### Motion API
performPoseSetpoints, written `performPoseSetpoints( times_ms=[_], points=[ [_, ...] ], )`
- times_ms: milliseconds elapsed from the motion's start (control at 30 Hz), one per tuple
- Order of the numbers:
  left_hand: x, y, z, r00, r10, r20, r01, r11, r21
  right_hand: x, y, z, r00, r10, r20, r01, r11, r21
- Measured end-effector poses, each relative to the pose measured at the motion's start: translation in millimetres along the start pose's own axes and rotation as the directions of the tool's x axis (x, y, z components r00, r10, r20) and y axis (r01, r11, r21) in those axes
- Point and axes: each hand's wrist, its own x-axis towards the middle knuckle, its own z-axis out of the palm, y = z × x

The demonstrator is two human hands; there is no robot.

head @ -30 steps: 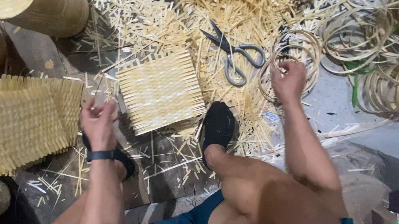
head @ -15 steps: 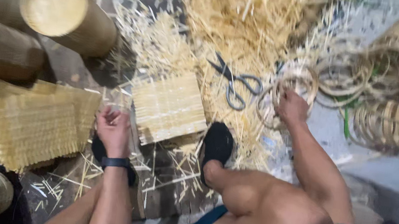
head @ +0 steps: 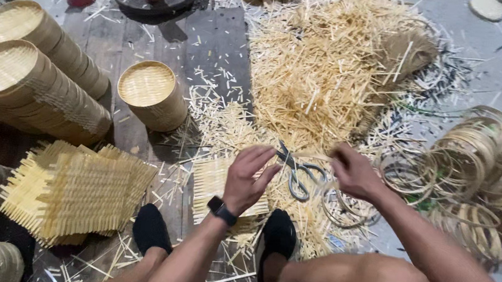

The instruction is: The person repeatedly places a woven bamboo mat onto a circular wooden mold, uses shears to trim the overhanging edges, and stacks the finished pieces. The process is repeated multiple times with new mats.

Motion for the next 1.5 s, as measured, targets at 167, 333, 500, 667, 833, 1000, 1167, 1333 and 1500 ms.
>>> performPoseSetpoints(
  times_ms=[167,333,500,667,833,1000,1167,1333,1500],
  points=[
    [4.5,8.1,-3.0,0.833,-0.533,0.146,0.542,0.734,-0.41,12.1,-114.8,1.4,0.902,-0.431,0.018,0.43,0.902,0.032],
    [-21.8,1.9,-36.8,0.514,-0.705,0.488,0.699,0.015,-0.715,14.3,-153.0,27.6,0.744,-0.667,0.028,0.667,0.745,0.012],
    [-17.8,-1.9,-73.8,0.379,-0.693,0.613,0.726,-0.189,-0.662,29.6,-155.2,67.5,0.568,-0.823,0.0,0.807,0.557,-0.193],
    [3.8,-1.9,-76.3,0.138,-0.691,0.709,0.859,-0.273,-0.433,30.3,-162.3,108.5,0.542,-0.84,0.003,0.824,0.531,-0.197],
    [-9.3,0.3,-58.6,0.206,-0.774,0.598,0.856,-0.154,-0.493,29.8,-160.2,127.7,0.499,-0.867,-0.005,0.796,0.461,-0.392],
    [-25.1,-17.8,-39.9,0.115,-0.803,0.585,0.787,-0.285,-0.546,31.3,-157.0,133.4,0.56,-0.827,-0.047,0.775,0.543,-0.323],
    [-31.7,-43.2,-46.9,0.13,-0.852,0.507,0.856,-0.163,-0.491,51.0,-143.5,125.5,0.912,-0.376,-0.164,0.386,0.922,0.038],
    [-43.1,-72.3,-70.4,0.308,-0.879,0.363,0.407,-0.223,-0.886,52.7,-93.9,138.4,0.918,0.168,0.359,-0.384,0.152,0.911],
    [-45.4,-90.7,-70.7,0.324,-0.781,0.534,0.592,-0.273,-0.758,50.8,-58.7,167.0,0.954,-0.066,0.293,-0.286,0.103,0.953]
  ],
)
